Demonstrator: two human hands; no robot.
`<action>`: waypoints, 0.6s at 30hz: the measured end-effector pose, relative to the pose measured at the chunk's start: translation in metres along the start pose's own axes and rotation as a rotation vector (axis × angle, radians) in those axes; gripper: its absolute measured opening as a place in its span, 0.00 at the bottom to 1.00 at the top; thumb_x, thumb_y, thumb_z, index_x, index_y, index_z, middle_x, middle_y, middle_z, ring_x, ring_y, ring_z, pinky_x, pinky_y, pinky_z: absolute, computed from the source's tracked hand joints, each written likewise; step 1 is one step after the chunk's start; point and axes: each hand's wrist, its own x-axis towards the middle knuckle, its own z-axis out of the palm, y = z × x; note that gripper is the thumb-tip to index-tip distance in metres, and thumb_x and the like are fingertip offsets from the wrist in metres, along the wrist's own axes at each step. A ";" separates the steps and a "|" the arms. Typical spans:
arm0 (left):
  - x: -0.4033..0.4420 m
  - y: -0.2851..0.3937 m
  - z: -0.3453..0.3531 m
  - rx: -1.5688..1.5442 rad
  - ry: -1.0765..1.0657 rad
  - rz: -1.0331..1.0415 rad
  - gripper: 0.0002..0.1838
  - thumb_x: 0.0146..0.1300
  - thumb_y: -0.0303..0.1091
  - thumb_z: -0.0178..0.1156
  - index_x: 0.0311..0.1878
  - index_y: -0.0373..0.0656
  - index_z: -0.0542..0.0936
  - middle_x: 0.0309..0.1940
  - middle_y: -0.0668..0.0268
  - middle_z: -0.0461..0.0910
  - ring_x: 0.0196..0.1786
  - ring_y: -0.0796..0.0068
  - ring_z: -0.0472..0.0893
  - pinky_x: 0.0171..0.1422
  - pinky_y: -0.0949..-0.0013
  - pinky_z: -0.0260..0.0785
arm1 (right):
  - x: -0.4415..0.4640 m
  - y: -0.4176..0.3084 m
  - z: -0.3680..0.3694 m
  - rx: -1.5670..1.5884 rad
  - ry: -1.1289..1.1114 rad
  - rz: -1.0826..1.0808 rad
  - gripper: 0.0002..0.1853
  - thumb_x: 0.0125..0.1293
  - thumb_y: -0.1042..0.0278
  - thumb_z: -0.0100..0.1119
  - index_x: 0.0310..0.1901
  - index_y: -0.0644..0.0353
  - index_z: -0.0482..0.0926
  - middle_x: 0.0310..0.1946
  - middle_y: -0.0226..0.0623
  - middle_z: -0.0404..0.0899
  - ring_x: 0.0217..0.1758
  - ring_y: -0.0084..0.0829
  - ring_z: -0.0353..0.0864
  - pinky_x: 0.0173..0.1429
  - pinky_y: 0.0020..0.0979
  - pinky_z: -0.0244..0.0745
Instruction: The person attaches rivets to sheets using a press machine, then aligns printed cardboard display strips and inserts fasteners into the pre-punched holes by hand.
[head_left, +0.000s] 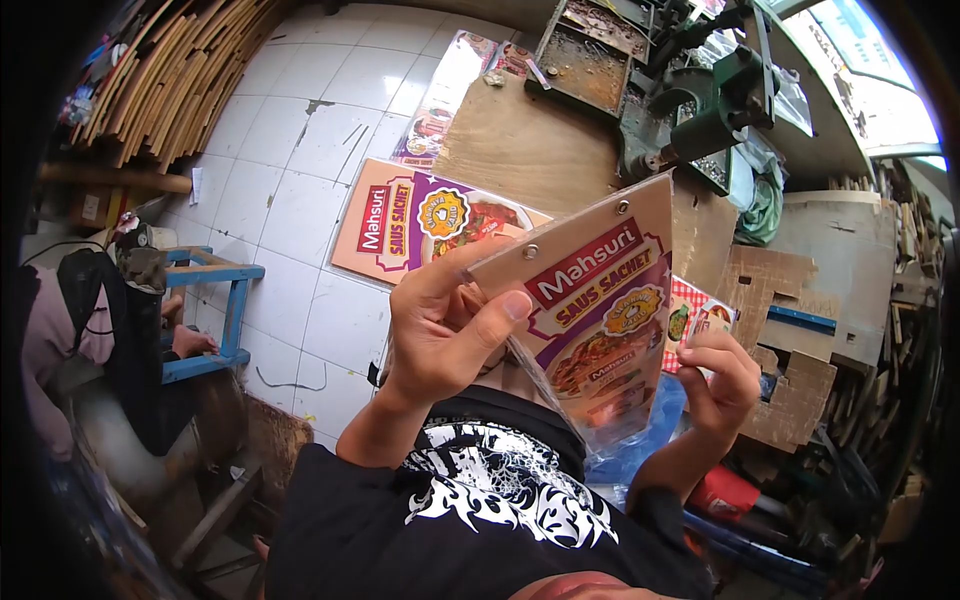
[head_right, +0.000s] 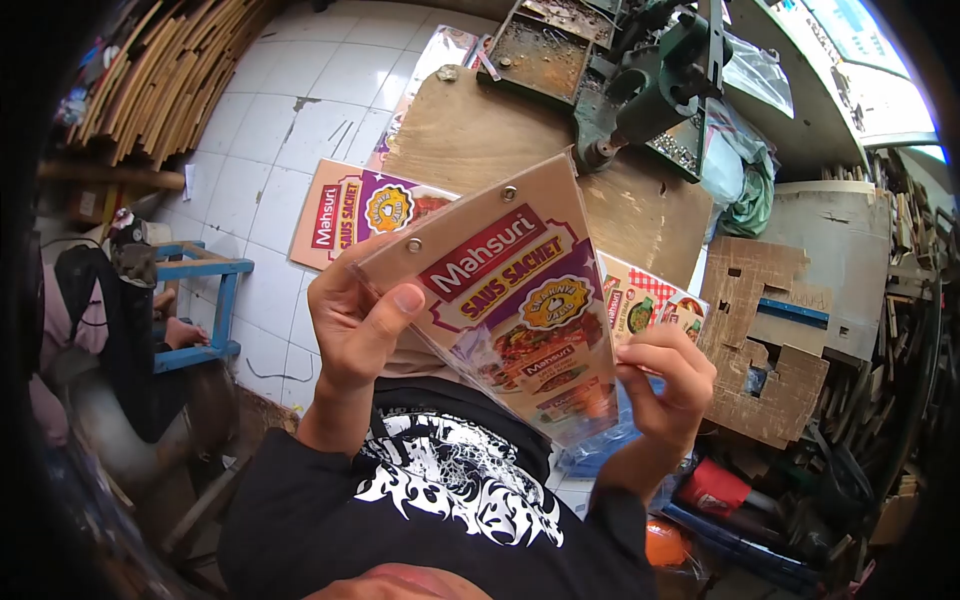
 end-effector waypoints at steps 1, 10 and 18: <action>0.000 -0.001 0.000 -0.036 -0.002 -0.002 0.22 0.65 0.17 0.59 0.62 0.27 0.72 0.49 0.50 0.83 0.50 0.69 0.84 0.55 0.68 0.79 | 0.016 -0.013 0.008 -0.041 -0.008 -0.085 0.11 0.51 0.77 0.71 0.38 0.63 0.84 0.35 0.39 0.82 0.40 0.34 0.81 0.42 0.32 0.76; -0.005 0.003 0.007 -0.022 -0.039 0.016 0.22 0.65 0.16 0.60 0.63 0.26 0.71 0.52 0.48 0.82 0.55 0.65 0.83 0.59 0.65 0.78 | 0.083 -0.061 0.059 -0.570 -0.059 -0.451 0.15 0.55 0.59 0.71 0.47 0.40 0.88 0.57 0.41 0.75 0.63 0.45 0.72 0.67 0.48 0.70; -0.005 0.000 0.013 -0.032 -0.095 0.003 0.23 0.65 0.15 0.59 0.64 0.24 0.70 0.54 0.45 0.81 0.58 0.61 0.81 0.62 0.63 0.77 | 0.088 -0.054 0.066 -0.583 0.031 -0.441 0.14 0.62 0.58 0.66 0.50 0.41 0.87 0.60 0.43 0.73 0.64 0.47 0.70 0.70 0.48 0.67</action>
